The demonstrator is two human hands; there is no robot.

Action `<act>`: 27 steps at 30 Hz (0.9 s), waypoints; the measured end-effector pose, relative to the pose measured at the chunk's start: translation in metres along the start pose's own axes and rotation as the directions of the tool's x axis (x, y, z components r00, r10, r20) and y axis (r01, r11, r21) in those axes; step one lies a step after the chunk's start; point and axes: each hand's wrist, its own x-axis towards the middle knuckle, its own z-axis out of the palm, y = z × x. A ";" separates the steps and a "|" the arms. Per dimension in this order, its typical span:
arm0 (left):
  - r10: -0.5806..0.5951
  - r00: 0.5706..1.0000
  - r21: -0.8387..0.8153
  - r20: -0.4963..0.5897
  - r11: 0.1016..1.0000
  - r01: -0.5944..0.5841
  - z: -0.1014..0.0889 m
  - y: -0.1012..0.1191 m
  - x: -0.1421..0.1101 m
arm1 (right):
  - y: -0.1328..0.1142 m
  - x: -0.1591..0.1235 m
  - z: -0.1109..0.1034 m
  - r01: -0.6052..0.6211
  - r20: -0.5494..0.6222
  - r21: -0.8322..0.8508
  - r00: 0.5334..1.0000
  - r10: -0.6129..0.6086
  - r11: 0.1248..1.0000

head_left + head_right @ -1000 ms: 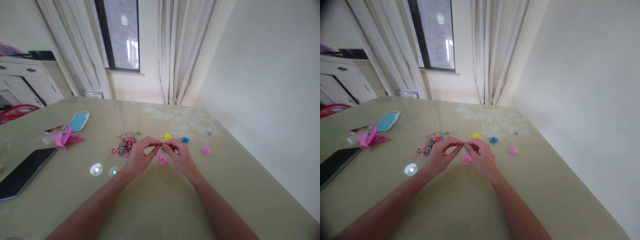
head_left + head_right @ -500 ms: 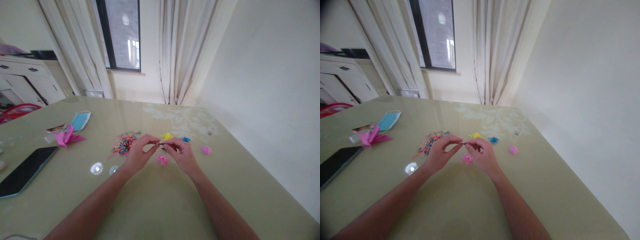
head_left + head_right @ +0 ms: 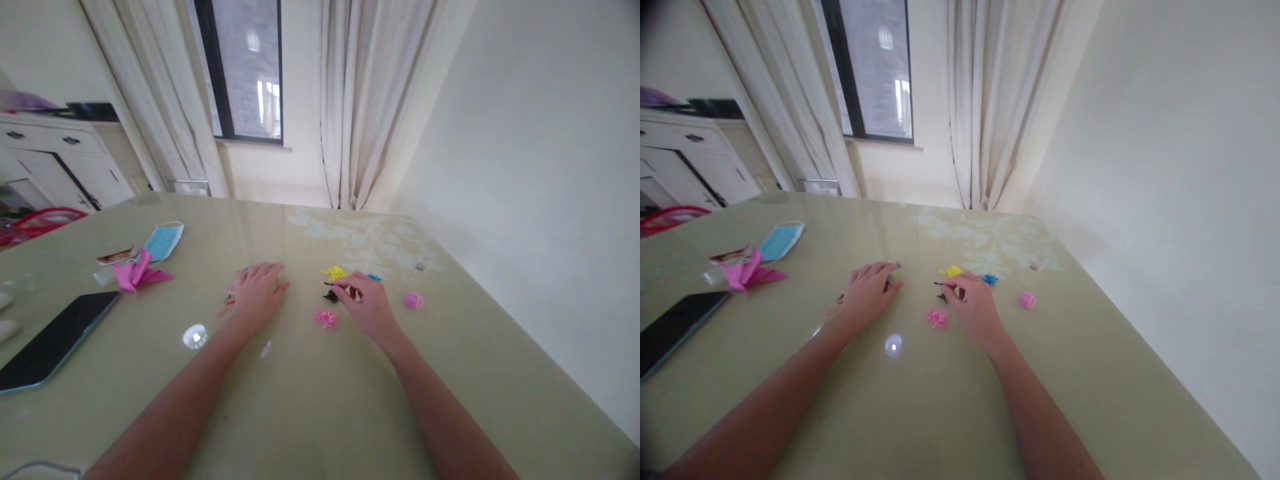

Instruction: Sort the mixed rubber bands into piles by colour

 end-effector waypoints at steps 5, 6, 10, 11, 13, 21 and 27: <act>-0.019 0.995 0.105 0.099 0.994 0.008 0.006 -0.009 0.003 | 0.022 0.000 0.008 -0.013 0.102 -0.356 0.993 0.053 0.935; -0.019 0.994 0.114 0.109 0.993 0.007 0.006 -0.009 0.005 | 0.024 0.000 0.009 -0.016 0.119 -0.380 0.991 0.066 0.925; -0.001 0.994 0.117 0.106 0.993 -0.012 0.004 -0.009 0.009 | 0.026 0.000 0.009 -0.039 0.155 -0.412 0.982 0.112 0.910; 0.003 0.995 0.110 0.100 0.994 -0.014 0.003 -0.009 0.009 | 0.025 0.000 0.009 -0.043 0.160 -0.414 0.980 0.119 0.909; -0.007 0.996 0.102 0.092 0.995 -0.002 0.002 -0.008 0.009 | 0.024 0.000 0.008 -0.046 0.157 -0.417 0.980 0.122 0.908; -0.080 0.995 -0.060 -0.058 0.995 0.077 0.002 -0.007 0.012 | 0.021 0.000 0.004 -0.033 0.027 -0.321 0.999 0.044 0.947; -0.052 0.993 -0.505 -0.107 0.863 -0.010 -0.009 0.008 0.010 | 0.003 0.000 0.007 0.008 -0.015 -0.111 1.000 -0.010 0.994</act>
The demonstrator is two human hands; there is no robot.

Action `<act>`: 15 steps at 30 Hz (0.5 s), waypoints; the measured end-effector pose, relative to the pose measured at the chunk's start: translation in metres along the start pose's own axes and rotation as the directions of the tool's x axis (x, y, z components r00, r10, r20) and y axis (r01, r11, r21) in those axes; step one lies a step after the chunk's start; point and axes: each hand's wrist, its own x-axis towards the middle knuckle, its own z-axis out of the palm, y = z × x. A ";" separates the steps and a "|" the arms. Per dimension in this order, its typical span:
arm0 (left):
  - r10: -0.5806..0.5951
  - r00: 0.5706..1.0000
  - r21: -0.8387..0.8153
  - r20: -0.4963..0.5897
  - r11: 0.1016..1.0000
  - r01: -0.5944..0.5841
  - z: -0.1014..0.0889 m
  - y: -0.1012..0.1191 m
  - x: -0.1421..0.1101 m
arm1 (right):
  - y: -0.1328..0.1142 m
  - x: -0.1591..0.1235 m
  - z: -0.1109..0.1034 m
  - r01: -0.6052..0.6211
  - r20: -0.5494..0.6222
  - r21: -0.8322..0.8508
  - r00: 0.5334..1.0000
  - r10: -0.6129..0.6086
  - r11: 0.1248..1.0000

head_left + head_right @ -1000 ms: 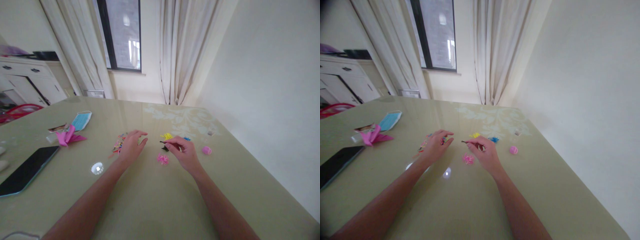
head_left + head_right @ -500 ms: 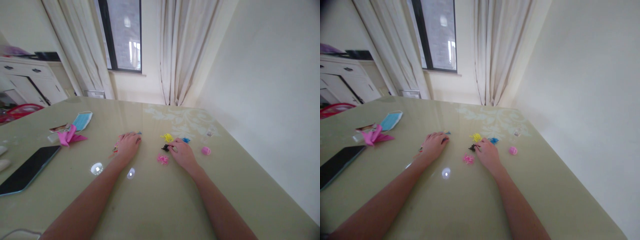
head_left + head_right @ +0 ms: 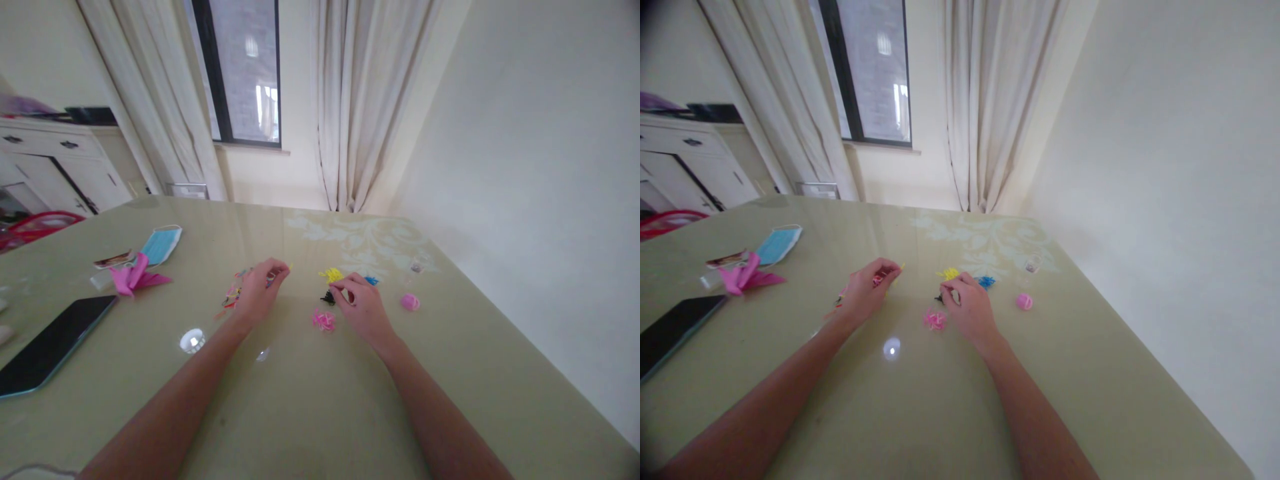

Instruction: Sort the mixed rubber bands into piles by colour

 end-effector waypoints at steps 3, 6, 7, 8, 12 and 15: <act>0.165 0.986 -0.167 0.020 0.973 -0.159 0.002 0.021 -0.010 | -0.014 -0.002 0.000 0.001 -0.022 0.232 1.000 0.004 0.973; 0.283 0.959 -0.238 0.022 0.933 -0.270 0.005 0.037 -0.022 | -0.025 -0.004 -0.001 0.011 -0.030 0.394 1.000 0.001 0.919; 0.303 0.953 -0.247 0.025 0.925 -0.288 0.006 0.040 -0.026 | -0.027 -0.005 -0.002 0.031 -0.038 0.410 0.999 -0.017 0.911; 0.316 0.948 -0.255 0.030 0.920 -0.298 0.006 0.043 -0.028 | -0.029 -0.005 -0.004 0.061 -0.053 0.413 0.998 -0.043 0.908; 0.322 0.945 -0.304 0.052 0.907 -0.292 0.007 0.045 -0.033 | -0.035 -0.004 -0.013 0.157 -0.090 0.388 0.987 -0.132 0.908; 0.280 0.959 -0.386 0.046 0.890 -0.242 0.008 0.045 -0.030 | -0.037 -0.004 -0.021 0.158 -0.093 0.466 0.987 -0.129 0.870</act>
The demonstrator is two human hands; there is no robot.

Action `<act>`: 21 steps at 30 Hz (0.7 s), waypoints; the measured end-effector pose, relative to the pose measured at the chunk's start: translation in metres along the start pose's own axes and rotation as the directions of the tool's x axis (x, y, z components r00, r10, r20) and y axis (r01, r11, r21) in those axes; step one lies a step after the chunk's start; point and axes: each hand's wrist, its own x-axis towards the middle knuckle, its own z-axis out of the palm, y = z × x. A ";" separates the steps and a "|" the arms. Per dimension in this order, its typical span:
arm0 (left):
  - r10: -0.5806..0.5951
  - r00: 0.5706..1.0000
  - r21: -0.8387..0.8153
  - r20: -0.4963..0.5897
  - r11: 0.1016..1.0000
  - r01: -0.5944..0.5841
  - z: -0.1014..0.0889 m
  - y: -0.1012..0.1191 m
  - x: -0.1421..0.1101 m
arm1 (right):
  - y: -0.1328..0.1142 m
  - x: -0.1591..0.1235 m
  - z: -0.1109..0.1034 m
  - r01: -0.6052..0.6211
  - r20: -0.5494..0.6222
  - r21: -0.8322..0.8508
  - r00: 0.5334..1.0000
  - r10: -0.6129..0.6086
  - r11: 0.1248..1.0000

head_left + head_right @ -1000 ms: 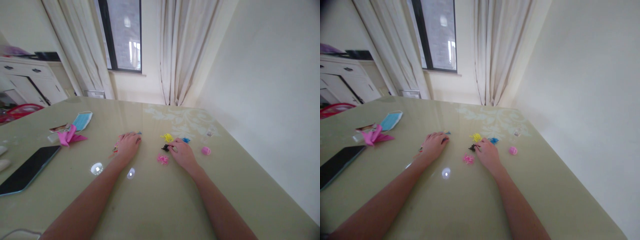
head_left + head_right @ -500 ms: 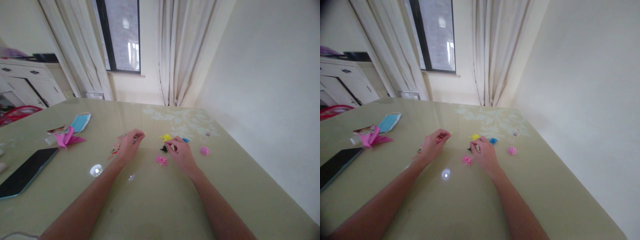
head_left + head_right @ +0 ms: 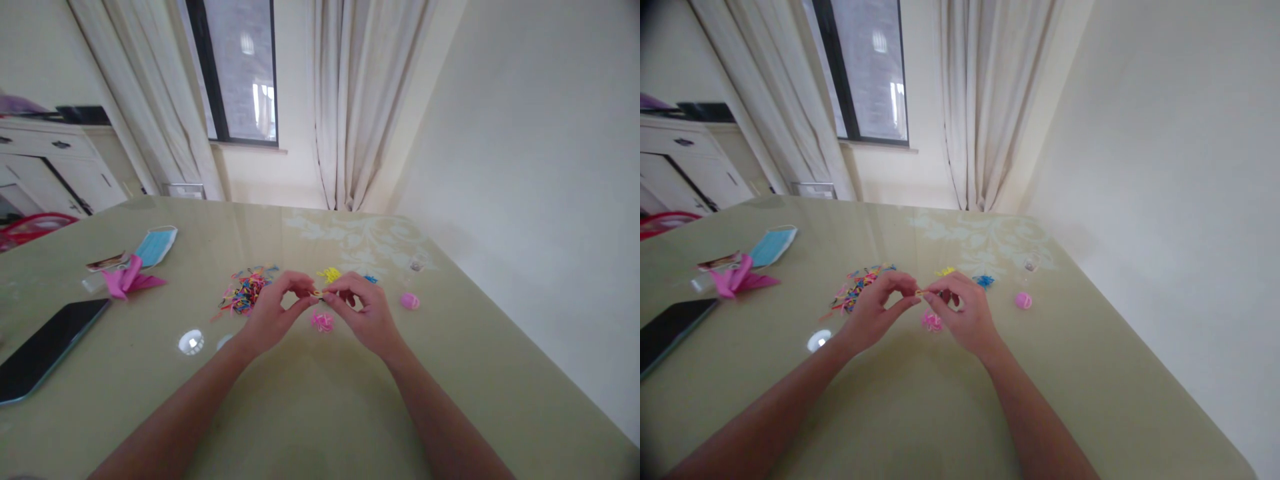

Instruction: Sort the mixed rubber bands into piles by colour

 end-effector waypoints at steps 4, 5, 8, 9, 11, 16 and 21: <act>-0.108 0.994 0.170 -0.017 0.979 0.110 -0.005 -0.010 0.006 | -0.006 -0.003 -0.006 -0.050 0.069 0.394 0.997 0.024 0.918; -0.142 0.990 0.279 -0.024 0.950 0.143 -0.008 -0.013 0.007 | -0.008 -0.004 -0.006 -0.058 0.091 0.471 0.996 0.017 0.880; -0.228 0.973 0.609 -0.032 0.767 0.200 -0.017 -0.025 0.008 | -0.011 -0.007 -0.005 -0.064 0.129 0.582 0.992 -0.015 0.811; -0.257 0.966 0.692 -0.030 0.692 0.205 -0.020 -0.029 0.008 | -0.012 -0.008 -0.005 -0.066 0.137 0.595 0.990 -0.020 0.801; -0.319 0.947 0.796 -0.026 0.567 0.212 -0.024 -0.035 0.006 | -0.012 -0.008 -0.004 -0.077 0.150 0.609 0.988 -0.020 0.790; -0.428 0.904 0.880 0.005 0.430 0.199 -0.027 -0.044 0.003 | -0.008 -0.010 -0.003 -0.137 0.200 0.635 0.980 0.010 0.760; -0.464 0.885 0.897 0.030 0.402 0.181 -0.029 -0.048 0.006 | -0.004 -0.012 -0.003 -0.163 0.209 0.618 0.977 0.039 0.769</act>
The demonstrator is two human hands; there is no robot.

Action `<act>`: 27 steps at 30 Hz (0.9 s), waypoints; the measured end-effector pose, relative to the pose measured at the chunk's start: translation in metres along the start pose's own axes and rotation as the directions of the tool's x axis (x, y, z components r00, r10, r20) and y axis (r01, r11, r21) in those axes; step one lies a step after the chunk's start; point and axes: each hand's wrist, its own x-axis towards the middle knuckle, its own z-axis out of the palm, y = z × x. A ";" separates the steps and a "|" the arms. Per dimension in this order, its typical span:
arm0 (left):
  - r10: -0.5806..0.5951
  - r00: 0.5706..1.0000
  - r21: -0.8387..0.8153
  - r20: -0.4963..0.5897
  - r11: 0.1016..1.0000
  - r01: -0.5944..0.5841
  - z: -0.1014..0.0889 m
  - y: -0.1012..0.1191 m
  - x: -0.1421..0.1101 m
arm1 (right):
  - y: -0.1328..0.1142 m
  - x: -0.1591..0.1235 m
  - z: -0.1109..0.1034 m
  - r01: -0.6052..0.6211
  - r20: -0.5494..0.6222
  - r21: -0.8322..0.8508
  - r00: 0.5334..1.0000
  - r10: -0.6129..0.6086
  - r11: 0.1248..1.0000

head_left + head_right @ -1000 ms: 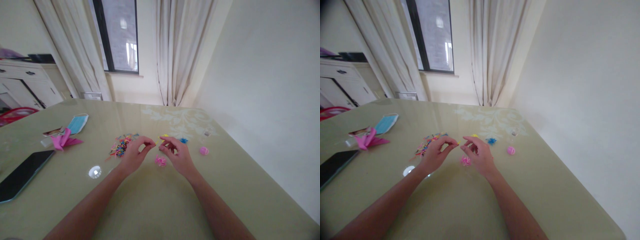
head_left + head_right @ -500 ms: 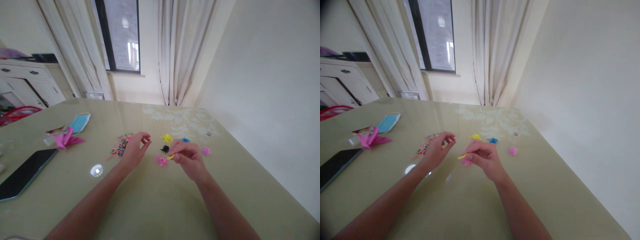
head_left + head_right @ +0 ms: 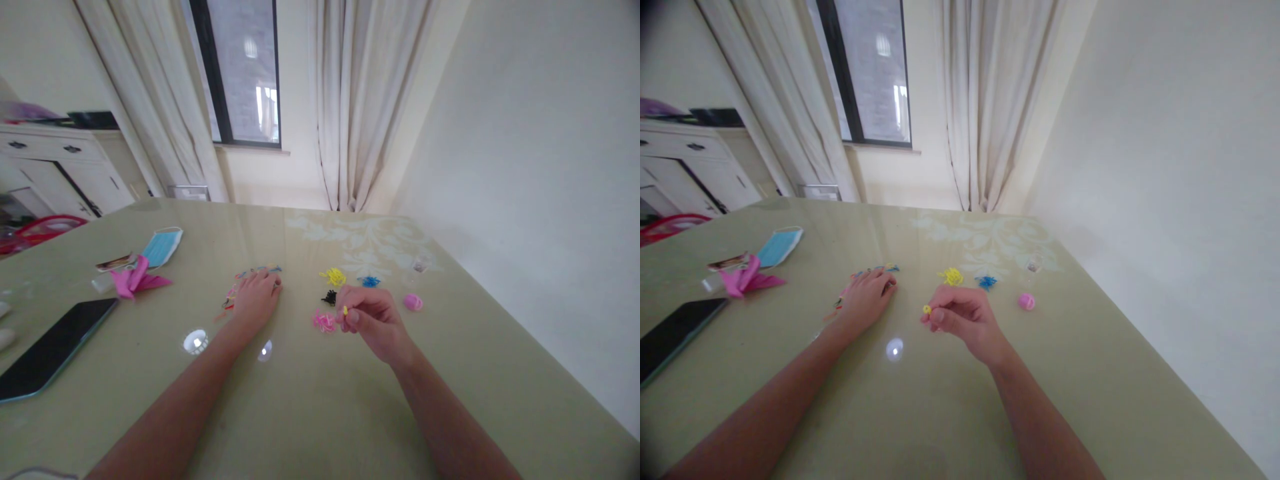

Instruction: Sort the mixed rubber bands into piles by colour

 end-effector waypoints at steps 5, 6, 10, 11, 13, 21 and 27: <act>-0.018 0.999 0.024 -0.051 1.000 0.019 0.002 0.001 0.001 | 0.002 0.004 -0.003 -0.037 -0.070 -0.052 0.997 0.034 0.998; -0.015 0.998 0.029 -0.063 0.999 0.016 0.003 0.001 0.001 | 0.003 0.006 -0.006 -0.049 -0.101 -0.073 0.994 0.041 0.996; -0.004 0.997 0.041 -0.080 0.999 0.007 0.008 0.001 0.002 | 0.011 0.012 -0.023 -0.133 -0.279 -0.374 0.960 0.026 0.918; -0.002 0.997 0.041 -0.082 0.999 0.006 0.008 0.001 0.002 | 0.014 0.013 -0.030 -0.168 -0.322 -0.496 0.947 -0.001 0.852; 0.004 0.996 0.044 -0.095 0.999 0.000 0.009 0.001 0.002 | 0.022 0.014 -0.043 -0.240 -0.379 -0.710 0.923 -0.072 0.663; 0.001 0.987 -0.136 -0.163 0.990 -0.024 -0.002 0.015 0.000 | 0.056 0.021 -0.069 -0.377 -0.394 -0.903 0.918 -0.047 0.206; 0.034 0.981 -0.577 -0.189 0.805 -0.139 0.003 0.028 -0.003 | 0.055 0.022 -0.060 -0.295 -0.324 -0.918 0.943 -0.072 0.265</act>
